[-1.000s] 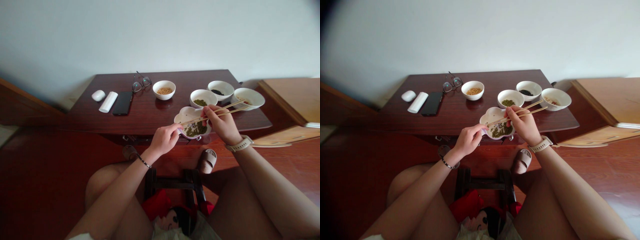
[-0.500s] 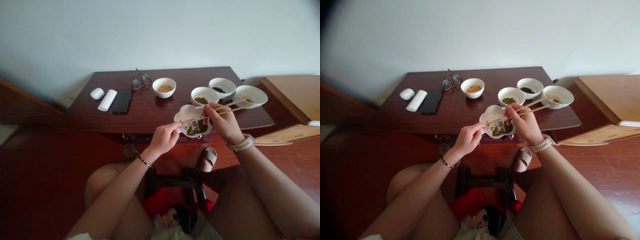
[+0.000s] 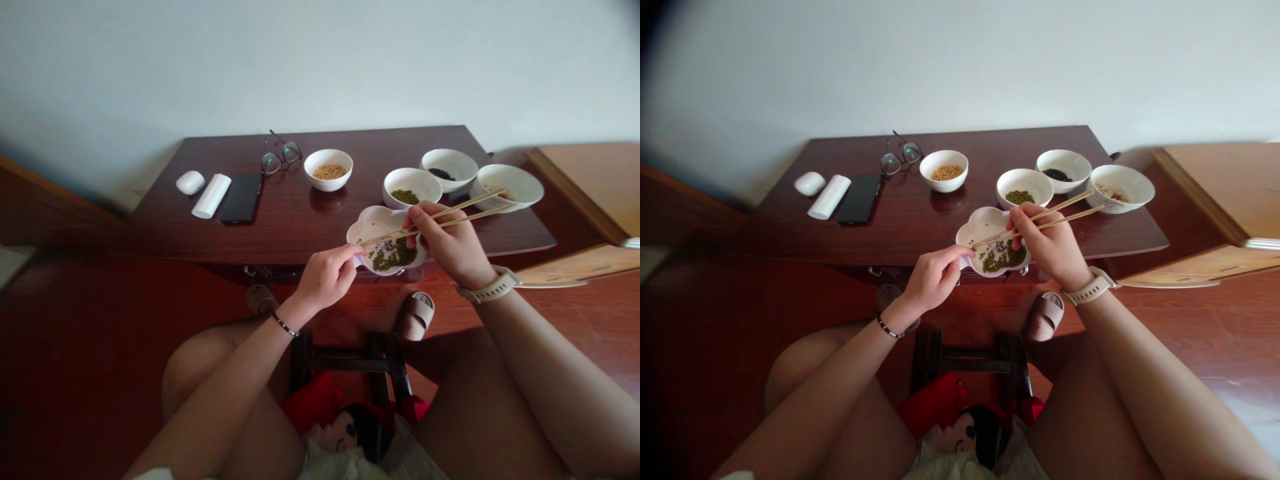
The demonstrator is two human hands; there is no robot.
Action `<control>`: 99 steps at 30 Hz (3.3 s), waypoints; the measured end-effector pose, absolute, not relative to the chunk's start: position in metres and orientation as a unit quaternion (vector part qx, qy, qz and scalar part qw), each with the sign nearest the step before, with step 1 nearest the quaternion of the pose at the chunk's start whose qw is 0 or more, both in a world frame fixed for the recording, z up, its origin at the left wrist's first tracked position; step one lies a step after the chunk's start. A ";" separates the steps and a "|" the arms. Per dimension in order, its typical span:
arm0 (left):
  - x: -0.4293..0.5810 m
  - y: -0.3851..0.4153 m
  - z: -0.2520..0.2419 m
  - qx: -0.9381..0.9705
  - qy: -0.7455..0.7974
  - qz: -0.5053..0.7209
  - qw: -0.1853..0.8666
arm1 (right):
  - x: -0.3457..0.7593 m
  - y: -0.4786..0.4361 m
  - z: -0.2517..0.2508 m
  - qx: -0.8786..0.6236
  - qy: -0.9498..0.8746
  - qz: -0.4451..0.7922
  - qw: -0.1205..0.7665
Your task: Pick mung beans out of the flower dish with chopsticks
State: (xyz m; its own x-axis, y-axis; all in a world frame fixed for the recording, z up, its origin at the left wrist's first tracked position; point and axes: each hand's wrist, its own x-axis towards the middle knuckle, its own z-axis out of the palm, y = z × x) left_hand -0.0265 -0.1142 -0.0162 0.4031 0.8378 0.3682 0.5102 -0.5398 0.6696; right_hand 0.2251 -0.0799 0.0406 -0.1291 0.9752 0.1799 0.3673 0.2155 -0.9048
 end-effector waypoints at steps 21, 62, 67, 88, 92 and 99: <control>-0.026 -0.114 -0.018 0.804 0.404 0.374 0.226 | 0.225 -0.078 0.039 -0.511 -0.653 0.373 0.417; -0.036 -0.125 -0.013 0.814 0.408 0.347 0.226 | 0.219 -0.078 0.043 -0.501 -0.675 0.382 0.385; -0.035 -0.125 -0.012 0.809 0.410 0.349 0.236 | 0.218 -0.077 0.042 -0.502 -0.671 0.387 0.384; -0.029 -0.122 -0.009 0.801 0.434 0.348 0.221 | 0.219 -0.073 0.035 -0.509 -0.648 0.395 0.407; -0.026 -0.122 -0.009 0.797 0.444 0.353 0.209 | 0.223 -0.070 0.028 -0.516 -0.625 0.403 0.425; -0.021 -0.119 -0.011 0.793 0.462 0.350 0.190 | 0.232 -0.065 0.011 -0.518 -0.527 0.431 0.518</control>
